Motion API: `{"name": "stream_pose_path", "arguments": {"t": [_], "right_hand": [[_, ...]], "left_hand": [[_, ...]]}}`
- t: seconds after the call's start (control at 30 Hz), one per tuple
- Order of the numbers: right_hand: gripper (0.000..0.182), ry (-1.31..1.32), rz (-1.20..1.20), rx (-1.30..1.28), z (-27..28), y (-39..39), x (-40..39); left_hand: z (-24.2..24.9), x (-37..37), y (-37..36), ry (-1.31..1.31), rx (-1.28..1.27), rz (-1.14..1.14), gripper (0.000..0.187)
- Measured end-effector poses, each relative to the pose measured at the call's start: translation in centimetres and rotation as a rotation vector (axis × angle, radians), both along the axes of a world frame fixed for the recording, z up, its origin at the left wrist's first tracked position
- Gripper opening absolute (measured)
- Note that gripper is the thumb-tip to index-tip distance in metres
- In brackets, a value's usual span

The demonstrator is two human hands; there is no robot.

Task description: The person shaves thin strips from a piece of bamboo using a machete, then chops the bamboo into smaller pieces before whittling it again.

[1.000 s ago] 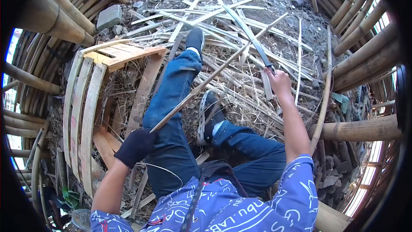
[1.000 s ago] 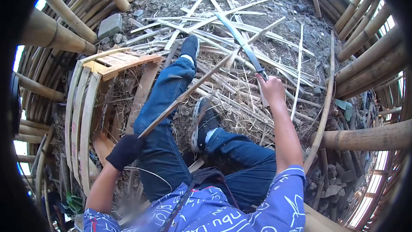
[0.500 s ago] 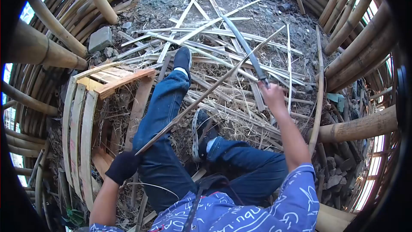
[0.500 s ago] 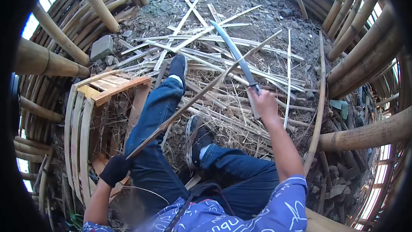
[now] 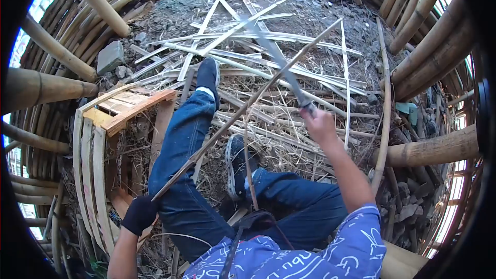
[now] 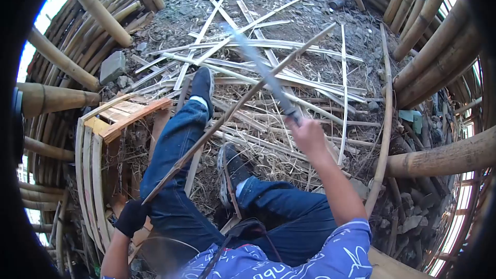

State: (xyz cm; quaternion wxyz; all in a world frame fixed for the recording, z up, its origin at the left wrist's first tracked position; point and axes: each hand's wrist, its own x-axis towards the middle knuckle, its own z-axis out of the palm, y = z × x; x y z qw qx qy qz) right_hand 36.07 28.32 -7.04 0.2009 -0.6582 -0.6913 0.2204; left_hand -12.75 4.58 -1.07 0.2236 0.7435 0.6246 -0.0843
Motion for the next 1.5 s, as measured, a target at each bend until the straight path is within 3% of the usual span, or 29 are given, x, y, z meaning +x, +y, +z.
{"name": "stream_pose_path", "arguments": {"t": [0.07,0.13,0.2,0.27,0.33,0.4,0.5,0.67,0.8,0.87,1.0,1.13,1.27,1.33,1.4,1.43,1.5], "right_hand": [[0.066,-0.109,0.068,0.107,-0.1,-0.7,0.1],[0.051,-0.320,0.222,0.218,-1.3,0.5,1.5],[0.065,-0.115,-0.152,-0.055,-0.1,3.2,4.6],[0.064,-0.212,-0.190,-0.066,-0.2,3.7,5.1],[0.060,-0.189,-0.149,0.038,-1.7,2.0,3.4],[0.055,-0.083,-0.148,0.060,0.3,0.8,3.1],[0.050,0.032,-0.159,0.122,2.8,0.1,3.8],[0.052,-0.022,-0.149,0.148,2.2,0.1,3.8],[0.057,0.193,-0.187,0.053,-0.6,-0.1,2.8],[0.059,0.587,-0.223,-0.192,-0.6,-0.2,2.4],[0.061,0.947,-0.231,-0.425,-0.9,-0.1,2.7],[0.063,1.007,-0.175,-0.436,-1.1,-0.7,2.9],[0.059,0.641,-0.281,-0.243,-0.6,-3.5,1.3],[0.057,0.590,-0.271,-0.241,-1.9,-5.0,1.5],[0.056,0.326,-0.105,-0.087,-1.7,-6.4,0.3],[0.056,0.326,-0.106,-0.086,-1.5,-6.8,-0.3],[0.056,0.214,-0.031,-0.041,-0.7,-7.4,-1.3]], "left_hand": [[-0.2,0.4,-0.3,0.013,0.014,-0.001,0.012],[0.2,0.4,-0.4,0.033,0.015,-0.012,0.011],[0.4,0.2,-0.4,0.033,0.014,-0.023,0.011],[0.7,0.3,-0.4,0.039,0.004,-0.046,0.011],[0.1,0.3,0.1,0.042,0.002,-0.104,0.011],[-0.8,-0.5,-1.2,0.159,-0.025,-0.071,0.011],[-0.9,-0.6,-0.9,0.136,-0.031,-0.091,0.011],[-0.3,0.9,-0.2,0.096,-0.033,-0.035,0.012],[-0.2,0.9,-0.6,0.025,0.011,0.067,0.013],[-0.3,0.4,-0.6,0.030,0.021,0.057,0.013],[-1.2,-0.7,-1.0,0.162,0.060,-0.147,0.012],[-0.8,-0.3,-0.8,0.172,0.100,-0.179,0.009],[-0.4,-0.2,-0.7,0.210,0.073,-0.220,0.009],[-0.5,0.2,-0.5,-0.064,0.088,0.054,0.011],[0.3,1.2,0.0,-0.106,0.041,0.161,0.013],[0.6,1.7,0.1,-0.145,-0.005,0.273,0.014],[0.9,2.0,0.0,-0.145,0.002,0.280,0.015]]}}
